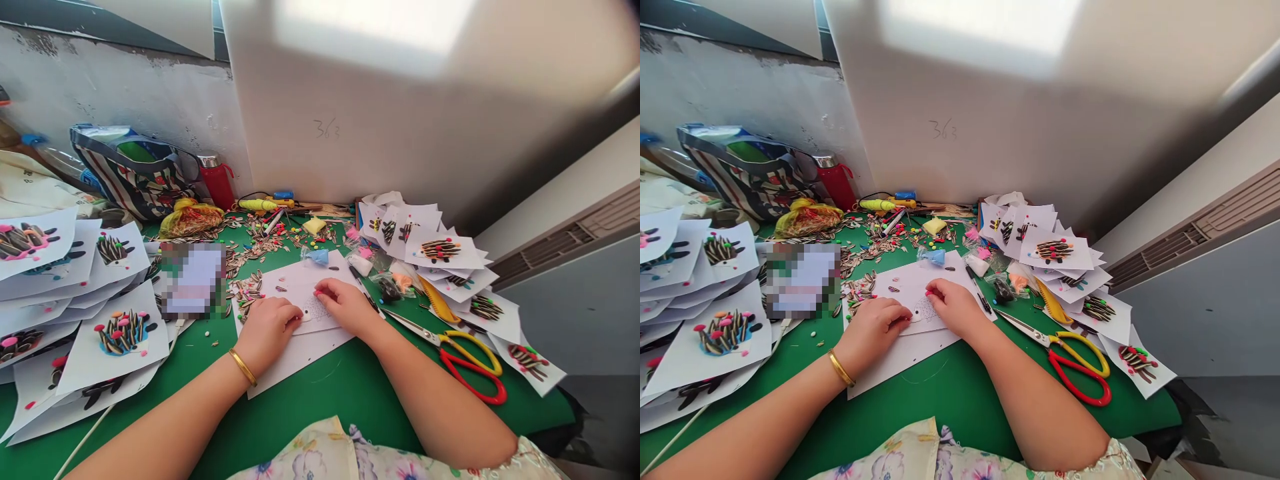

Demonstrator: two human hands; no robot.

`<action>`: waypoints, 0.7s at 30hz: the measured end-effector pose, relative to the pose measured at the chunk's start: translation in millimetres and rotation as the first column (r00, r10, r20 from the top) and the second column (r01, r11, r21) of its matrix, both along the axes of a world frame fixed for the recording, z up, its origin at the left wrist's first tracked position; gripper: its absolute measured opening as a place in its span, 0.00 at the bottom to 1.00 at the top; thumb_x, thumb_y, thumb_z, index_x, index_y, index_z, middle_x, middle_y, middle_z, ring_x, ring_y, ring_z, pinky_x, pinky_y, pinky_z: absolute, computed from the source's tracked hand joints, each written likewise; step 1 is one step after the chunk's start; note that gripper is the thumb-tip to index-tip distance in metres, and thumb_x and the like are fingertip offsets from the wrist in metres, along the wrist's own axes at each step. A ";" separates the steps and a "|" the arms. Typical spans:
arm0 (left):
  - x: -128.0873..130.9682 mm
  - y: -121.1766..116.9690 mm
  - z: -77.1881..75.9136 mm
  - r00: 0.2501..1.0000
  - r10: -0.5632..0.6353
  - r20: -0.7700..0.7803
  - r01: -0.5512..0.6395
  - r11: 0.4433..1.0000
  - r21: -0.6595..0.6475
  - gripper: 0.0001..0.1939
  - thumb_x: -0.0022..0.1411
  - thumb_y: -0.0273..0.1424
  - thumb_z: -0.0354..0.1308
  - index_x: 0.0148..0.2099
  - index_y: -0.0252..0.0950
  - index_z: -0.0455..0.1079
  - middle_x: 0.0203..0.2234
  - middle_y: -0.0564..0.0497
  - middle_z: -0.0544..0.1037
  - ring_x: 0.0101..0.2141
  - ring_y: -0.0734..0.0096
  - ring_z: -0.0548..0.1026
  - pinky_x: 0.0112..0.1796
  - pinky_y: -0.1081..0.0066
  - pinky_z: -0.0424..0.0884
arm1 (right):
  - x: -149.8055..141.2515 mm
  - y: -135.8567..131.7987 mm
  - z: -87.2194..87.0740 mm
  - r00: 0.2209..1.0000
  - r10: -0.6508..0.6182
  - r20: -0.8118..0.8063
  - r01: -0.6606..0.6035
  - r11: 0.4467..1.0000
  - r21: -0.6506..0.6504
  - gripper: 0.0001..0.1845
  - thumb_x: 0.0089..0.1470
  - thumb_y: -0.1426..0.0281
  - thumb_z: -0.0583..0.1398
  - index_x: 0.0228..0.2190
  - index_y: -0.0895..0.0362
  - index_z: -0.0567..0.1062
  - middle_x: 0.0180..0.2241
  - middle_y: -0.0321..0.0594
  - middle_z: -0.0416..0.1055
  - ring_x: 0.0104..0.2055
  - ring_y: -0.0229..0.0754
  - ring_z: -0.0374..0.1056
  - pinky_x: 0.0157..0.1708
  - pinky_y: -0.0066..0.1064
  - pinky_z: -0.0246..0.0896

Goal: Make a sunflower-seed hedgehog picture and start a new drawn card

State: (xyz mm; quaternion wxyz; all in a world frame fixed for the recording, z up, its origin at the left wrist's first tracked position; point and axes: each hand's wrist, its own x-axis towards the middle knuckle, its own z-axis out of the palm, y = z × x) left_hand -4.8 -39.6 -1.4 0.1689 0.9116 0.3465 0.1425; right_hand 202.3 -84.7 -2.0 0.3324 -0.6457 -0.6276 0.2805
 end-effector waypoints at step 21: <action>-4.9 -1.6 2.1 0.999 -0.026 -0.020 0.026 0.999 0.018 0.10 0.63 0.31 0.57 0.41 0.45 0.79 0.38 0.50 0.80 0.39 0.64 0.75 0.42 0.63 0.64 | 0.6 1.0 -0.8 1.000 -0.001 -0.007 0.001 1.000 0.005 0.10 0.59 0.65 0.56 0.42 0.51 0.74 0.40 0.37 0.76 0.41 0.41 0.71 0.43 0.34 0.65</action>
